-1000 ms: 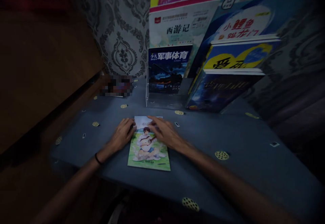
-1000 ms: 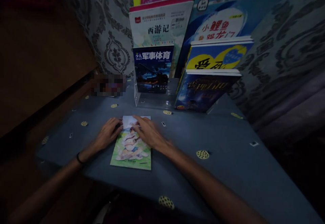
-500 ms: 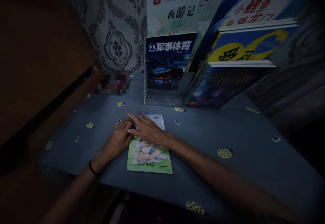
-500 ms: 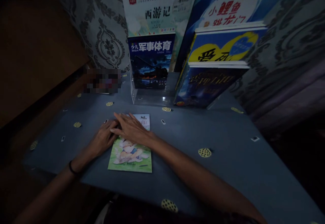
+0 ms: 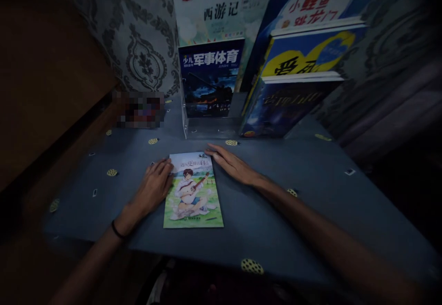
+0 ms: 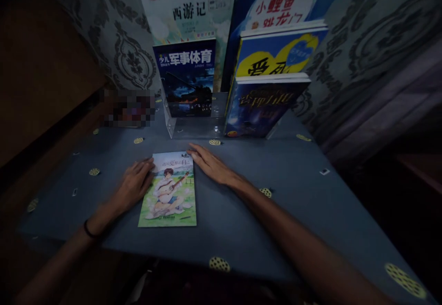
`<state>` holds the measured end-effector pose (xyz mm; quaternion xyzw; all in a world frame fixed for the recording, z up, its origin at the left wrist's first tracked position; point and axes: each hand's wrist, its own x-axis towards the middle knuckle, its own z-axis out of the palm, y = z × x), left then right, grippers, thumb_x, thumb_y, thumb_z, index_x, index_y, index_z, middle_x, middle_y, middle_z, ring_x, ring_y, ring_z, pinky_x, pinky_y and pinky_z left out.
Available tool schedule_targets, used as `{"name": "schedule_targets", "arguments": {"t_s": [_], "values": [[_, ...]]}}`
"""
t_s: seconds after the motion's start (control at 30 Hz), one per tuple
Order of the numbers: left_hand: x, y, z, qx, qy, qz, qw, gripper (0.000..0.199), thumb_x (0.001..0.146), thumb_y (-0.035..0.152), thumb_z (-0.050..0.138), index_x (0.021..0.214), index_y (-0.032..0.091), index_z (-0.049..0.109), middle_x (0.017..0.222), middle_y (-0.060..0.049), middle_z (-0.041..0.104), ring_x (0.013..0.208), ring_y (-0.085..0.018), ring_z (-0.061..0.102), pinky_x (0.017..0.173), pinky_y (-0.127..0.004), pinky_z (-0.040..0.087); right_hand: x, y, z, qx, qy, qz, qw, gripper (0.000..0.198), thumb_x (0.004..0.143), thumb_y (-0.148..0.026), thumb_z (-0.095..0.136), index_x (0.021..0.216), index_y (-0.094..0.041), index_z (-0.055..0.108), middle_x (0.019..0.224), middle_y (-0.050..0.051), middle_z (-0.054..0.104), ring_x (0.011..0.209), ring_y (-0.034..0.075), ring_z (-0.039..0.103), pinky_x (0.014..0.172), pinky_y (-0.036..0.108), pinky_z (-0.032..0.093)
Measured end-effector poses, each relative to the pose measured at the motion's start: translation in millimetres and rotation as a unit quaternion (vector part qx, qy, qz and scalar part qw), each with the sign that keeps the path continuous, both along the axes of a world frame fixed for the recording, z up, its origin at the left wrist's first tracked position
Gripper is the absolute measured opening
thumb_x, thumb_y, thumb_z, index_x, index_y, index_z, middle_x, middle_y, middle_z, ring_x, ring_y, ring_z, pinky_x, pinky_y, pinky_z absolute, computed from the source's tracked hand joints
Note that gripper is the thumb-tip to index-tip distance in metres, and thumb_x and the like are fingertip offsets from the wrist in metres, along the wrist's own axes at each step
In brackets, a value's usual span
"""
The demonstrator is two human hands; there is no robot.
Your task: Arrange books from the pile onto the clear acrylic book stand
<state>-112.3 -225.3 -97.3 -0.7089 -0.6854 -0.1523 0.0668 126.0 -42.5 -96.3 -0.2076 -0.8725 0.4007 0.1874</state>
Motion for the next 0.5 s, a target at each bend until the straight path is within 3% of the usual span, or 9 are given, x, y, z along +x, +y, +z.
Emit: {"name": "schedule_targets", "arguments": {"t_s": [0.1, 0.2, 0.37, 0.5], "values": [[11.5, 13.0, 9.1, -0.012, 0.061, -0.032, 0.998, 0.028, 0.102, 0.025, 0.039, 0.121, 0.018, 0.058, 0.129, -0.015, 0.062, 0.128, -0.033, 0.05, 0.096, -0.05, 0.047, -0.6, 1.8, -0.1, -0.013, 0.016, 0.001, 1.0, 0.056, 0.104, -0.057, 0.028, 0.152, -0.03, 0.035, 0.141, 0.006, 0.062, 0.138, 0.028, 0.05, 0.116, 0.059, 0.035], [26.6, 36.7, 13.7, -0.041, 0.087, -0.071, 0.993, 0.036, 0.103, 0.03, 0.04, 0.133, 0.017, 0.055, 0.127, -0.016, 0.059, 0.115, -0.031, 0.053, 0.093, -0.047, 0.047, -1.0, 2.5, -2.0, -0.007, 0.02, 0.002, 1.0, 0.055, 0.104, -0.054, 0.028, 0.152, -0.028, 0.035, 0.141, 0.007, 0.062, 0.138, 0.027, 0.049, 0.117, 0.057, 0.034], [38.6, 71.0, 8.5, -0.068, 0.063, -0.101, 0.99, 0.043, 0.105, 0.033, 0.036, 0.143, 0.023, 0.053, 0.125, -0.015, 0.052, 0.111, -0.029, 0.05, 0.092, -0.047, 0.046, 0.1, 2.3, -4.8, 0.006, 0.023, -0.008, 1.0, 0.055, 0.105, -0.053, 0.029, 0.152, -0.026, 0.037, 0.146, 0.007, 0.057, 0.14, 0.025, 0.046, 0.118, 0.053, 0.034], [37.9, 70.6, 4.8, -0.062, 0.042, -0.135, 0.988, 0.043, 0.105, 0.038, 0.034, 0.143, 0.028, 0.053, 0.128, -0.014, 0.048, 0.115, -0.03, 0.046, 0.097, -0.049, 0.043, 1.2, 1.8, -3.2, 0.013, 0.007, 0.007, 1.0, 0.053, 0.105, -0.051, 0.03, 0.151, -0.027, 0.038, 0.145, 0.006, 0.058, 0.139, 0.025, 0.048, 0.117, 0.052, 0.035]]}}
